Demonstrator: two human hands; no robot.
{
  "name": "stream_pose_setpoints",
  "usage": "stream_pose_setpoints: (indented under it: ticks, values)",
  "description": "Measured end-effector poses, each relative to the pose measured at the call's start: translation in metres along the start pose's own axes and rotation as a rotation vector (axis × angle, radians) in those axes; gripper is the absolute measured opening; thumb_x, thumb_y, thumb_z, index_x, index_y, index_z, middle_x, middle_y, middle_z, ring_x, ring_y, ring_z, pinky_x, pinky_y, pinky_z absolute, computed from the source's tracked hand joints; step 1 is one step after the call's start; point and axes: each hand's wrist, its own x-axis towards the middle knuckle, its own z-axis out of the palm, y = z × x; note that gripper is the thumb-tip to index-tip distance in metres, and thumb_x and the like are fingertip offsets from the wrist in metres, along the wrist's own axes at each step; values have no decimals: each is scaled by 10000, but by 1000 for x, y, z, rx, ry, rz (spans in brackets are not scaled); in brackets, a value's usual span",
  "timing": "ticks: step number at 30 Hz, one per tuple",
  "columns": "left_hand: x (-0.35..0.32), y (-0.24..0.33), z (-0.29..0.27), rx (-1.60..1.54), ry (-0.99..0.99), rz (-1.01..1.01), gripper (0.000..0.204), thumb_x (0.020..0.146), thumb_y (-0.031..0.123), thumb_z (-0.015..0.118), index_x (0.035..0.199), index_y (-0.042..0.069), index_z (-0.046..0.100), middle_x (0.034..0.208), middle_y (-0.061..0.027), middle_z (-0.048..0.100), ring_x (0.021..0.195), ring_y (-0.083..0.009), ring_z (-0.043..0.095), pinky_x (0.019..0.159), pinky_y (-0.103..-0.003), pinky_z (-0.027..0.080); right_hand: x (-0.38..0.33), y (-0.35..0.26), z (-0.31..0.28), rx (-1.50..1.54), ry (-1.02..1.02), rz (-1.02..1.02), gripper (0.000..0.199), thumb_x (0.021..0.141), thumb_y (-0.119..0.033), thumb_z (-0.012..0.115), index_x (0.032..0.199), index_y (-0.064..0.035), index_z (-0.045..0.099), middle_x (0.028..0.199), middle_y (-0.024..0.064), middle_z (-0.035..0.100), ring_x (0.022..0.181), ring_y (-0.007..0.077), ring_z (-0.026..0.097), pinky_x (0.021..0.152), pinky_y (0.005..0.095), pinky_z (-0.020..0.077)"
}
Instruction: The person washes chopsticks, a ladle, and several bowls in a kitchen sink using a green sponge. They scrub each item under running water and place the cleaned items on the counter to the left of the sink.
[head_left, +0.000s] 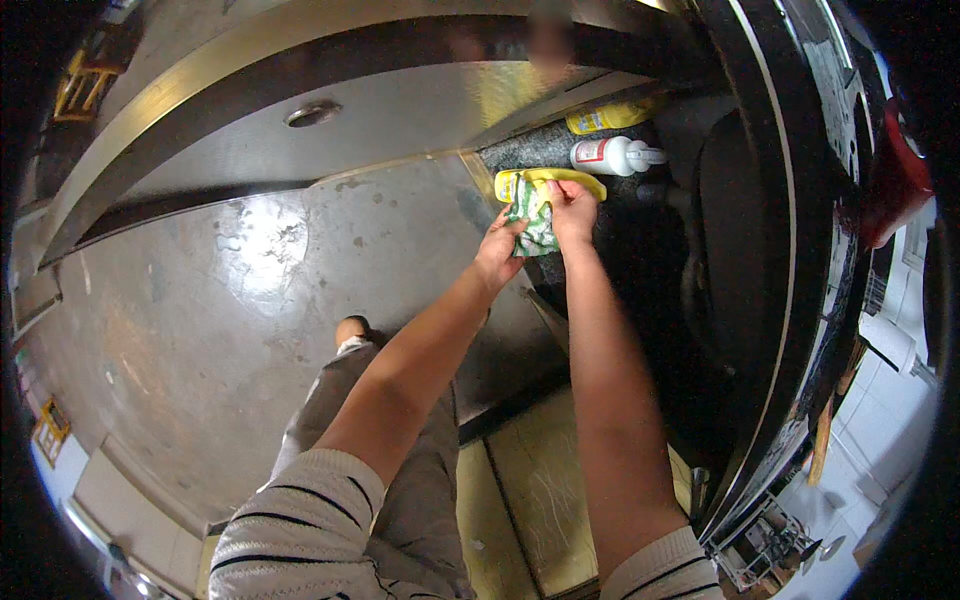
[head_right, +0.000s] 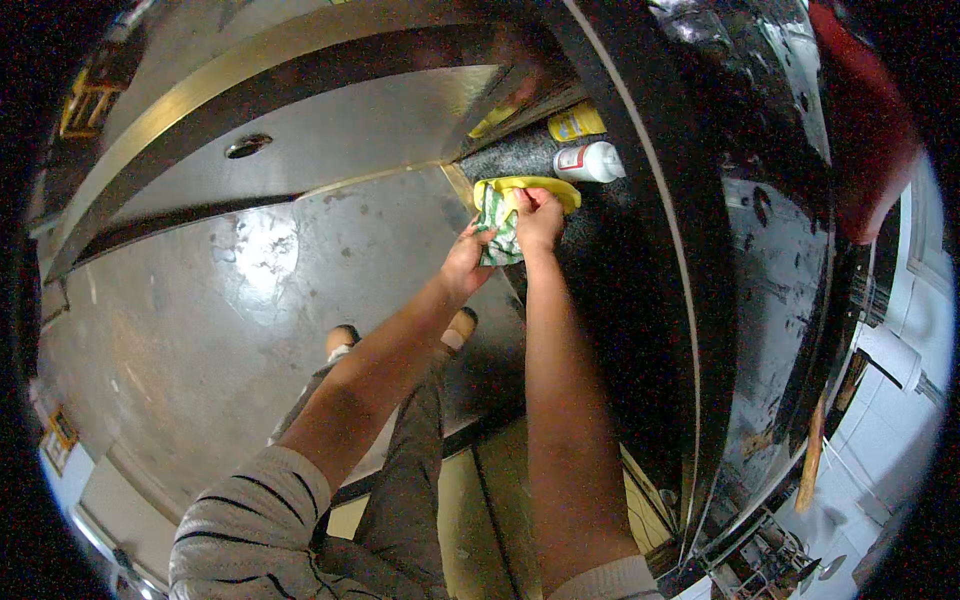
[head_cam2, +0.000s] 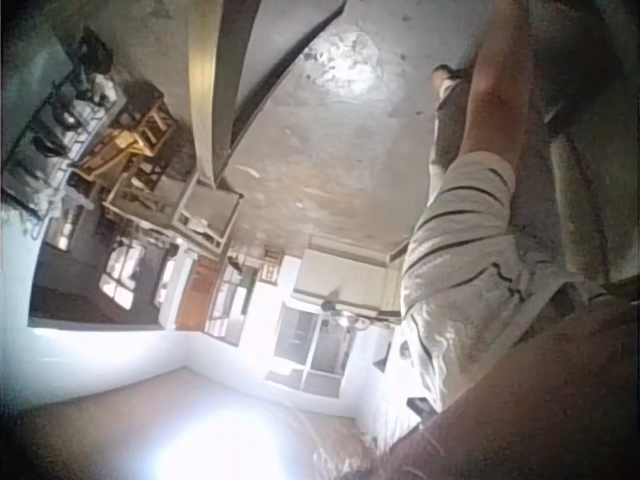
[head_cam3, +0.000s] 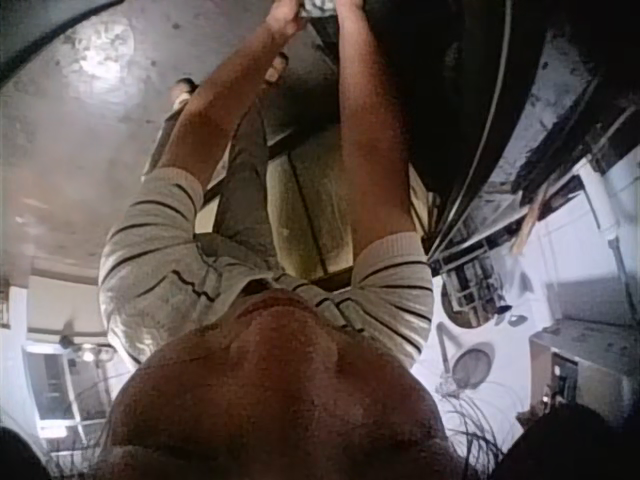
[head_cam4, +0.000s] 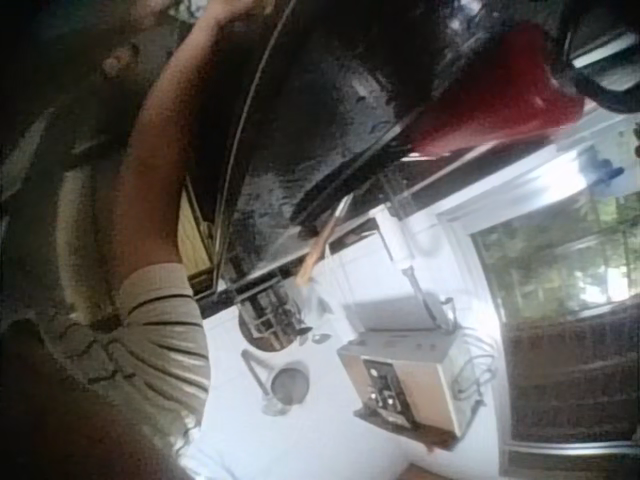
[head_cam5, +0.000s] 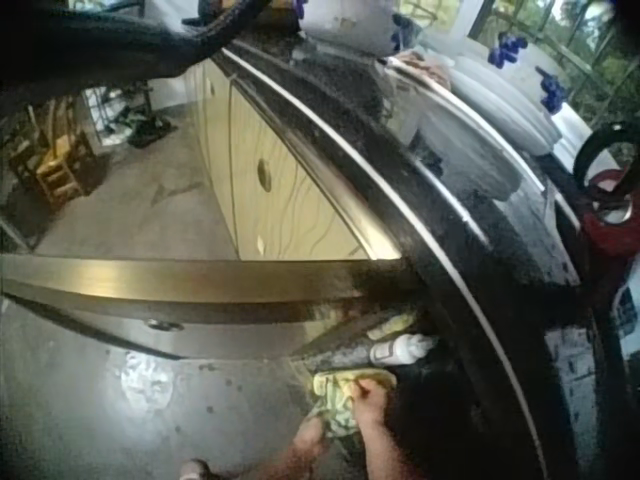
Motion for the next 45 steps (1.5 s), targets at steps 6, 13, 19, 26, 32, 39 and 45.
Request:
stream_pose_setpoints:
  ticks: [6,13,19,26,32,39,45]
  values:
    - [-25,29,2,147,-20,-75,412,864,21,513,1261,101,441,1066,-48,607,920,-196,607,803,-382,508,-3,5,1,53,6,-37,215,844,-169,637,922,30,612,826,79,643,724,133,575,692,268,456]
    - [-90,82,6,369,50,-97,392,847,21,526,1228,84,459,1028,-56,604,901,-172,605,774,-328,513,39,-12,5,-48,39,-99,237,868,-194,596,948,29,592,890,112,633,801,190,580,743,300,457]
    - [-202,131,30,400,300,-26,466,777,26,540,1228,54,430,995,-97,595,887,-222,601,763,-354,508,-6,-100,5,-228,239,-176,366,931,-272,501,1051,71,539,926,162,613,844,251,590,746,320,460]
    - [-386,201,174,232,277,70,305,776,107,420,1028,-10,546,909,-153,626,843,-273,626,784,-410,510,-180,-344,27,-145,107,-797,290,807,-95,560,1091,-38,550,1132,154,493,1129,327,415,987,447,288]
    - [-484,242,269,146,125,141,442,827,390,497,1046,7,528,940,-142,622,858,-301,613,836,-445,463,-194,-424,54,-524,85,-793,328,831,-250,573,1105,-69,569,1142,65,539,1212,287,387,1061,528,191]
    - [-543,230,336,580,-48,211,306,848,197,633,1089,39,527,984,-68,614,884,-176,606,786,-336,502,-237,-395,19,-546,-173,-780,430,860,-286,523,1204,-28,512,1312,120,445,1293,323,307,1037,522,233]
    - [-492,151,362,726,-239,135,249,894,151,557,1096,10,520,994,-85,609,908,-181,597,809,-334,489,-294,-440,-95,1327,-330,171,574,905,-545,385,1250,-95,476,1239,36,513,1146,184,479,964,358,376]
